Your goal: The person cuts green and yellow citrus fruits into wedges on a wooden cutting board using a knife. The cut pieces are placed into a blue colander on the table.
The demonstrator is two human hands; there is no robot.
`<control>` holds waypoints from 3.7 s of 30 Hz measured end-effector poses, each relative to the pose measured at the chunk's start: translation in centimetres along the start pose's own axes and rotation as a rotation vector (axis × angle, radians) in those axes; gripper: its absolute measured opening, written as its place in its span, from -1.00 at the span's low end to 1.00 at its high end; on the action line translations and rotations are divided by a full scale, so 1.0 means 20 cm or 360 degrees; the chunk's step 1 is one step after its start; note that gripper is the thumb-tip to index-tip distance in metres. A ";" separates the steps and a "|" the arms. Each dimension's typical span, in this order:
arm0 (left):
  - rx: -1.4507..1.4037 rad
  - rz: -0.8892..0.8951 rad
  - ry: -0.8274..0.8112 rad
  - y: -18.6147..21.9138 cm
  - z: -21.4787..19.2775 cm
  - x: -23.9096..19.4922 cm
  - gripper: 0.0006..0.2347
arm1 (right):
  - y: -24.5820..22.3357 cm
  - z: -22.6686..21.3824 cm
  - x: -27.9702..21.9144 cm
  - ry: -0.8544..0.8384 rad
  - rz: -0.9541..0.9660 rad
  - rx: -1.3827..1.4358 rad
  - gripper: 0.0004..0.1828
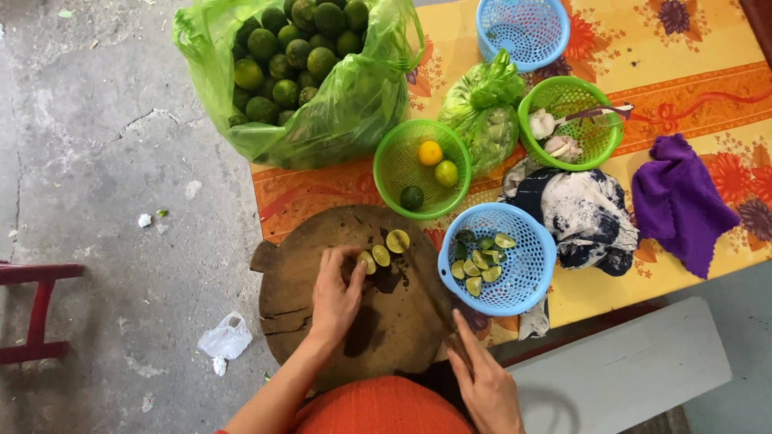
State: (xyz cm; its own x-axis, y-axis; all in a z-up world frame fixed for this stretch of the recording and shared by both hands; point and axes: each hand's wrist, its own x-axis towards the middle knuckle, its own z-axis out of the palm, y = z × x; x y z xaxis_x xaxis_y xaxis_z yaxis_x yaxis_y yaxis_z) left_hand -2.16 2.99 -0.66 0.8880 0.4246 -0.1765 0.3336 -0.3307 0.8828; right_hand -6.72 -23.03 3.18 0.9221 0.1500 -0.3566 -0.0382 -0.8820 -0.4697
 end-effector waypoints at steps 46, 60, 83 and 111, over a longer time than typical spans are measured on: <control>0.0556 0.0486 -0.0092 -0.06 0.19 0.21 -0.64 | -0.02 -0.09 0.02 -0.0155 0.0060 -0.0583 -0.27; 0.0503 0.0451 -0.0120 -0.09 0.19 0.20 -0.68 | -0.07 0.15 0.26 0.0221 -0.0409 -0.0544 -0.27; 0.0591 0.0453 -0.0549 0.06 0.20 0.18 -0.30 | -0.10 -0.03 0.04 -0.0509 0.0585 0.0914 -0.28; 0.1740 0.0640 -0.0649 0.18 0.54 0.83 -0.59 | 0.21 -0.13 -0.03 0.0214 0.0750 -0.0182 -0.31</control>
State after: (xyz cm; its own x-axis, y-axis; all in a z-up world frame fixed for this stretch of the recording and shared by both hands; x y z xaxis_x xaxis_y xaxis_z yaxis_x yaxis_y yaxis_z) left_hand 17.21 -0.17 -5.14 0.9571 -0.0992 -0.2724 -0.0708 -0.9911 0.1124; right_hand -6.35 -27.94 3.46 0.8564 -0.3290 -0.3979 -0.4273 -0.8843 -0.1885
